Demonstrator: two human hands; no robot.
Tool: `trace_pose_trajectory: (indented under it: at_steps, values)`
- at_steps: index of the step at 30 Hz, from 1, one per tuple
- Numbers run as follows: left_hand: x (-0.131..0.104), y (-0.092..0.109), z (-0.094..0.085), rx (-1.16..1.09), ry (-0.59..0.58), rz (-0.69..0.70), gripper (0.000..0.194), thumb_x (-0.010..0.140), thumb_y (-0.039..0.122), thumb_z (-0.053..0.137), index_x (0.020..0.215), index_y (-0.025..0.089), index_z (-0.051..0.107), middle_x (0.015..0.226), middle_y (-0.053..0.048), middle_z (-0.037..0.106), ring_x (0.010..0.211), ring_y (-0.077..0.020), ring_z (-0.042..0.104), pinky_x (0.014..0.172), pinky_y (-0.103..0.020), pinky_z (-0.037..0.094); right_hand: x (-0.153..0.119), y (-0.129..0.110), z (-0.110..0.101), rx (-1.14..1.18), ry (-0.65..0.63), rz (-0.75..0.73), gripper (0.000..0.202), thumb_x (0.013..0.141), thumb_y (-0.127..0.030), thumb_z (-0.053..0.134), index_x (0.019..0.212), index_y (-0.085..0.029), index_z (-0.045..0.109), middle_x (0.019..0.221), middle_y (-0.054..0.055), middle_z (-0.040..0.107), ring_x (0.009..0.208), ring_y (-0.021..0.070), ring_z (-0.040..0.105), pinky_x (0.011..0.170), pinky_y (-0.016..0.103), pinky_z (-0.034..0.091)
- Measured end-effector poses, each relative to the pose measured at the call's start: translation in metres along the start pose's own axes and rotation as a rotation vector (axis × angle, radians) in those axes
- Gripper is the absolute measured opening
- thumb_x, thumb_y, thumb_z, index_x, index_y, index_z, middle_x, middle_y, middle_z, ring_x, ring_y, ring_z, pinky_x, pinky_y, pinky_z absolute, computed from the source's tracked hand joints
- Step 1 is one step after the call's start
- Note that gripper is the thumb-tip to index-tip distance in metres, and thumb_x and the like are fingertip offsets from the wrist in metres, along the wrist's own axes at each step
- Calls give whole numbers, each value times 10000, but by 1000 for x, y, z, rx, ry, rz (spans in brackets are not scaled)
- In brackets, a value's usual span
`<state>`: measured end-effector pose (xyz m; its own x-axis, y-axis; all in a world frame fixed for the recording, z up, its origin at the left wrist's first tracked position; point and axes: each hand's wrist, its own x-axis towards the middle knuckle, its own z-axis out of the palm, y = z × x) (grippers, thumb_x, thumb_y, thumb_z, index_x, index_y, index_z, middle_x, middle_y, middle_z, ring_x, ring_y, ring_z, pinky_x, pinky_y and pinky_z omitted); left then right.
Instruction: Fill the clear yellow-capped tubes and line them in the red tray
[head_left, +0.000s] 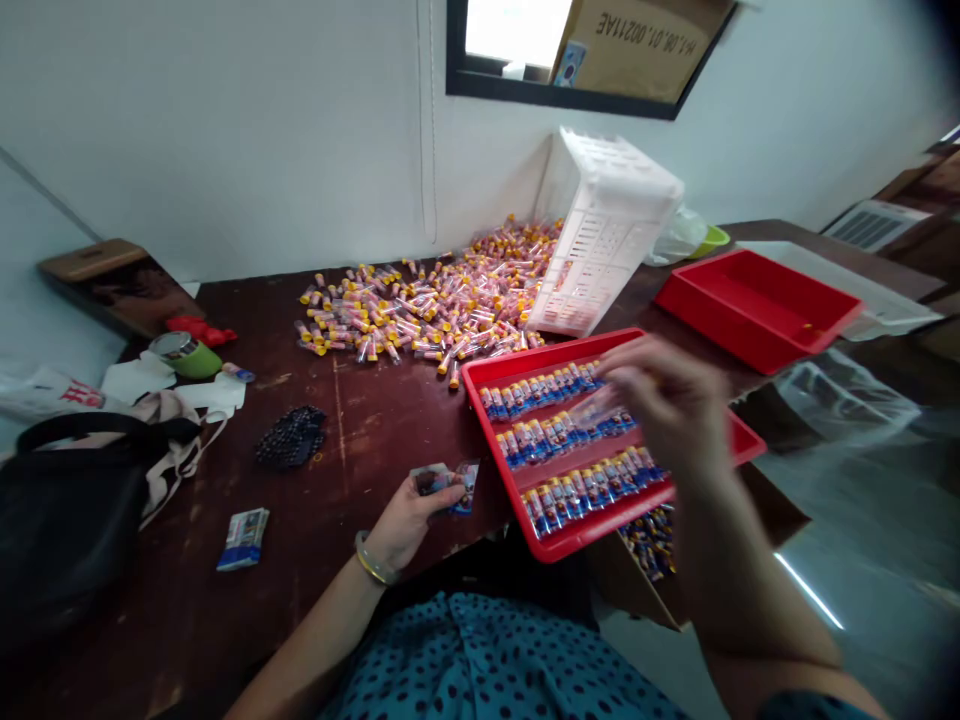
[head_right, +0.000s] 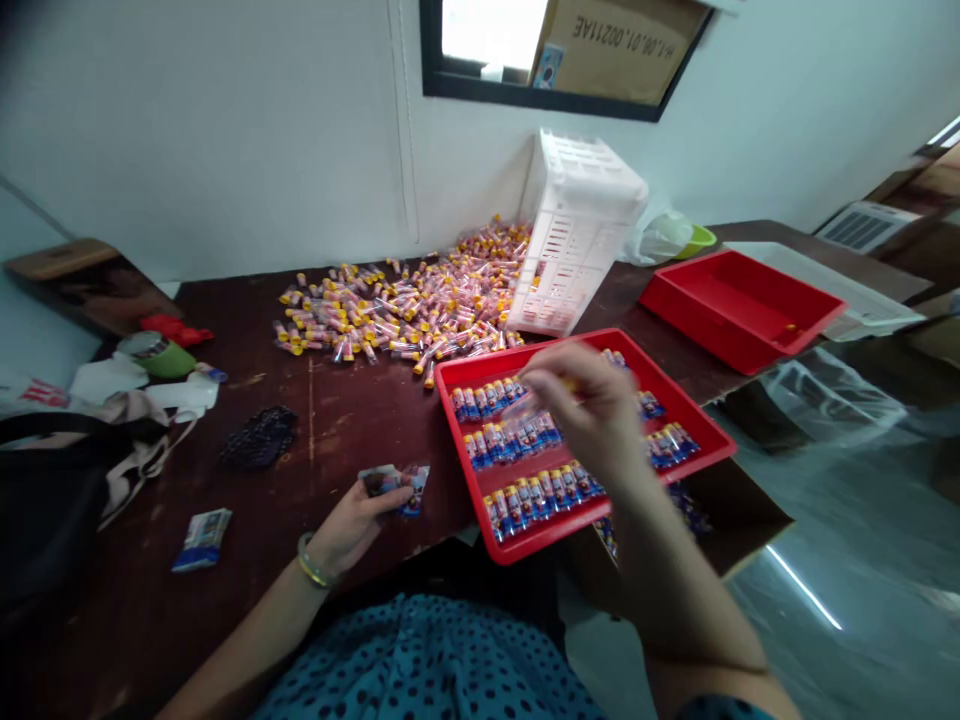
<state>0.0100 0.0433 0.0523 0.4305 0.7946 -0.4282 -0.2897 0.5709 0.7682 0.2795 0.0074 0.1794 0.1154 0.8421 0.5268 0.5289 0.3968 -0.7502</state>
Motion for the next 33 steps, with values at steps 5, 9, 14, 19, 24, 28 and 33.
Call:
trace_pose_trajectory:
  at_steps: [5,9,14,19,24,28,33]
  values:
    - [7,-6,-6,130,-64,-9,265,609,308,882,780,165,738,760,-10,716,721,-143,625,721,-262,503,-50,39,88,168,-366,412,171,847,-348,676,902,-186,687,622,-20,595,541,110,515,527,230,401]
    - [10,-5,-4,288,-143,15,229,670,349,841,739,158,734,715,-6,690,708,-137,591,708,-247,469,-68,46,119,239,-424,495,249,853,-389,637,753,-164,673,641,4,606,600,121,525,552,223,388]
    - [16,-6,-9,327,-176,8,267,633,341,862,622,150,676,604,20,609,625,-118,534,669,-250,443,-63,58,115,331,-363,580,366,842,-476,634,652,-166,599,577,-13,536,549,106,473,529,220,364]
    - [22,-12,-22,277,-168,-22,274,581,308,892,636,143,680,631,11,621,639,-124,558,671,-262,453,-64,78,89,542,-354,705,296,797,-454,711,904,-188,635,816,0,629,653,102,529,603,220,426]
    - [27,-14,-19,262,-120,6,238,598,289,884,679,150,708,698,1,657,696,-135,593,730,-271,474,-66,78,72,552,-170,700,314,802,-421,723,1017,-203,651,852,2,618,650,98,520,619,230,457]
    - [29,-10,-8,328,-136,35,191,651,288,853,715,154,734,722,-12,678,713,-143,590,741,-271,466,-62,65,70,582,-199,591,278,841,-393,698,1049,-217,641,917,18,627,732,117,571,678,243,496]
    - [28,-2,-1,379,-229,27,191,669,297,840,700,142,733,694,-20,658,677,-150,570,712,-284,456,-56,61,64,527,-372,480,254,887,-366,656,1087,-211,645,1028,49,644,899,155,622,792,280,530]
